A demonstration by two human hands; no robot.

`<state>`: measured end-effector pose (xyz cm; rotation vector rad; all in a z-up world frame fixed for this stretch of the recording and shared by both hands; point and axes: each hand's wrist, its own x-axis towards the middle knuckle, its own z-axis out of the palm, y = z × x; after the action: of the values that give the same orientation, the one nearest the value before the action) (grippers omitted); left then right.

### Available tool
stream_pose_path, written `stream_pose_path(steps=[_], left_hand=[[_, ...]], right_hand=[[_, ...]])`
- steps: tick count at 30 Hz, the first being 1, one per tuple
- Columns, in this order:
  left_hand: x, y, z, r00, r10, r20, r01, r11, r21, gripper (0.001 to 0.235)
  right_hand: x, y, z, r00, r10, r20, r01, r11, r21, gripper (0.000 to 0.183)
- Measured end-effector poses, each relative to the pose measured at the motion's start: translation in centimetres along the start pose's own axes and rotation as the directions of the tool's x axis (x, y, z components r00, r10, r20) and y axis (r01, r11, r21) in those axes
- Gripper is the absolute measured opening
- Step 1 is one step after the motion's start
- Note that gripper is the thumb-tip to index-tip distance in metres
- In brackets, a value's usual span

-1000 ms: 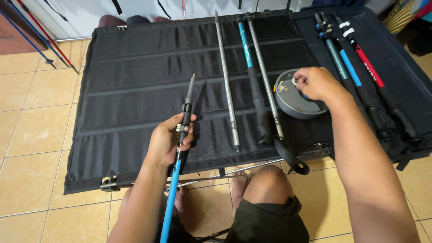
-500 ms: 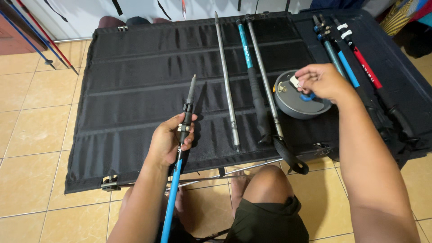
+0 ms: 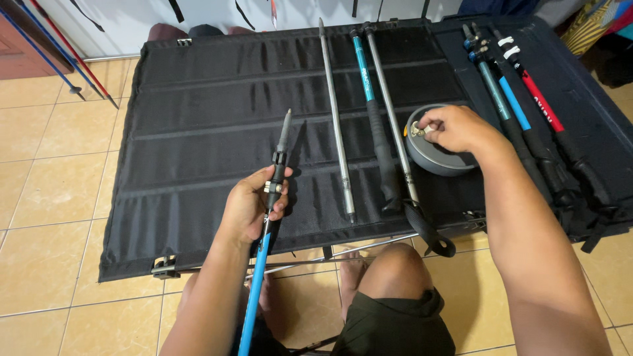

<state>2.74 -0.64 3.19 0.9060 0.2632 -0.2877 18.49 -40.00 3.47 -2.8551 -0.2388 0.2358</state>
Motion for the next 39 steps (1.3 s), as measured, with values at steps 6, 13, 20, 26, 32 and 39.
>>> stream_pose_path(steps=[6,13,20,26,32,39], left_hand=[[-0.4,0.4,0.4,1.0,-0.013,-0.023,0.012,1.0,-0.004,0.032],[0.1,0.0,0.1,0.996,-0.064,0.057,0.069,0.994,-0.084,0.032],[0.8,-1.6,-0.7,0.998,0.069,-0.001,-0.069,0.996,0.057,0.021],[0.9,-2.3,-1.2,0.99,0.133,-0.035,-0.132,0.99,0.05,0.019],[0.2,-1.9,-0.8,0.983,0.167,-0.07,-0.161,0.983,0.087,0.02],[0.3,-2.1,-0.7,0.978,0.199,-0.06,-0.193,0.977,0.094,0.021]], right_hand=[[0.8,2.4,0.2,0.987,0.074,-0.14,-0.063,0.995,0.079,0.029],[-4.3,-4.0,-4.0,0.923,0.062,-0.381,0.214,0.739,0.638,0.026],[-7.0,-15.3,-3.0,0.891,-0.099,-0.443,0.443,0.396,0.804,0.037],[-6.0,-22.8,1.1,0.868,-0.326,-0.374,0.452,0.209,0.867,0.039],[-4.5,-24.6,4.1,0.842,-0.432,-0.323,0.459,0.259,0.85,0.034],[-3.9,-24.5,4.8,0.829,-0.477,-0.294,0.456,0.27,0.848,0.031]])
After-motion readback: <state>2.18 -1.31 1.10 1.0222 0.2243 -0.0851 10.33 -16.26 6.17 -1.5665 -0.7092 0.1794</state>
